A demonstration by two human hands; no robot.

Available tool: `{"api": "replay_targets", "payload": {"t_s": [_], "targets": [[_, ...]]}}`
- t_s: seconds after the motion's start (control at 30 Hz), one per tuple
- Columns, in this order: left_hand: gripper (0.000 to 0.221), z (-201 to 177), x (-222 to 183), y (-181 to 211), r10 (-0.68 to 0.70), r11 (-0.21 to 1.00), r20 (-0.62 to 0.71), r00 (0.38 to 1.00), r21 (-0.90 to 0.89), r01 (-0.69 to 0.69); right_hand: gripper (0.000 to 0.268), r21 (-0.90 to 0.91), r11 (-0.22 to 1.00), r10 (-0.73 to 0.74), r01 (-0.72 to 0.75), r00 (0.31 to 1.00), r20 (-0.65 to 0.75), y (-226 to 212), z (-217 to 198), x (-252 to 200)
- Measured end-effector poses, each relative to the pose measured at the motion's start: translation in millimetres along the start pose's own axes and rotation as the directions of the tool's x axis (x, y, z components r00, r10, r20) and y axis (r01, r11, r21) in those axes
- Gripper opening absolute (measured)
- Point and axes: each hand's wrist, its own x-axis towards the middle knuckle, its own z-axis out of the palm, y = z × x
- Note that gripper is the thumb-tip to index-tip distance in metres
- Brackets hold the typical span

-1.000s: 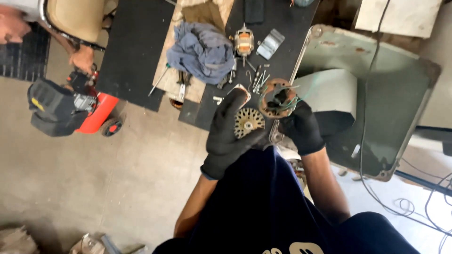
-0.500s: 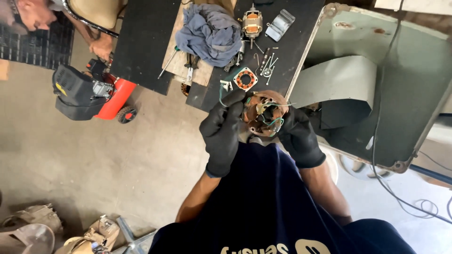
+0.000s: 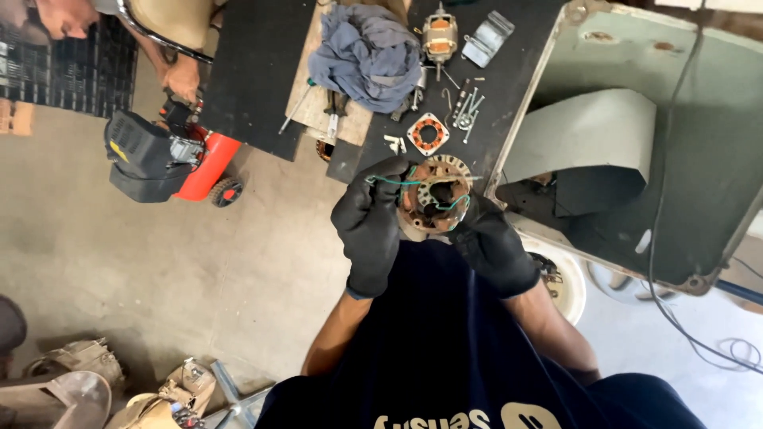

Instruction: Inspecting and repairing the internal components of an electric motor

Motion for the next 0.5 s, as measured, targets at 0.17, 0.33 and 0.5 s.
{"api": "replay_targets", "payload": {"t_s": [0.17,0.33,0.5], "targets": [[0.013,-18,25,-14,-0.017,1.0,-0.071,0.997,0.013,0.018,0.053,-0.241,0.969,-0.023,0.06,0.987,0.156,3,18,14],[0.012,-29,48,-27,-0.157,0.97,-0.027,0.987,-0.194,0.148,0.058,-0.366,0.924,-0.049,0.109,0.985,0.168,7,44,33],[0.018,-45,74,-12,-0.163,0.974,0.188,0.969,-0.124,0.188,0.064,-0.504,0.851,-0.061,0.148,0.981,0.185,1,51,29]]}}
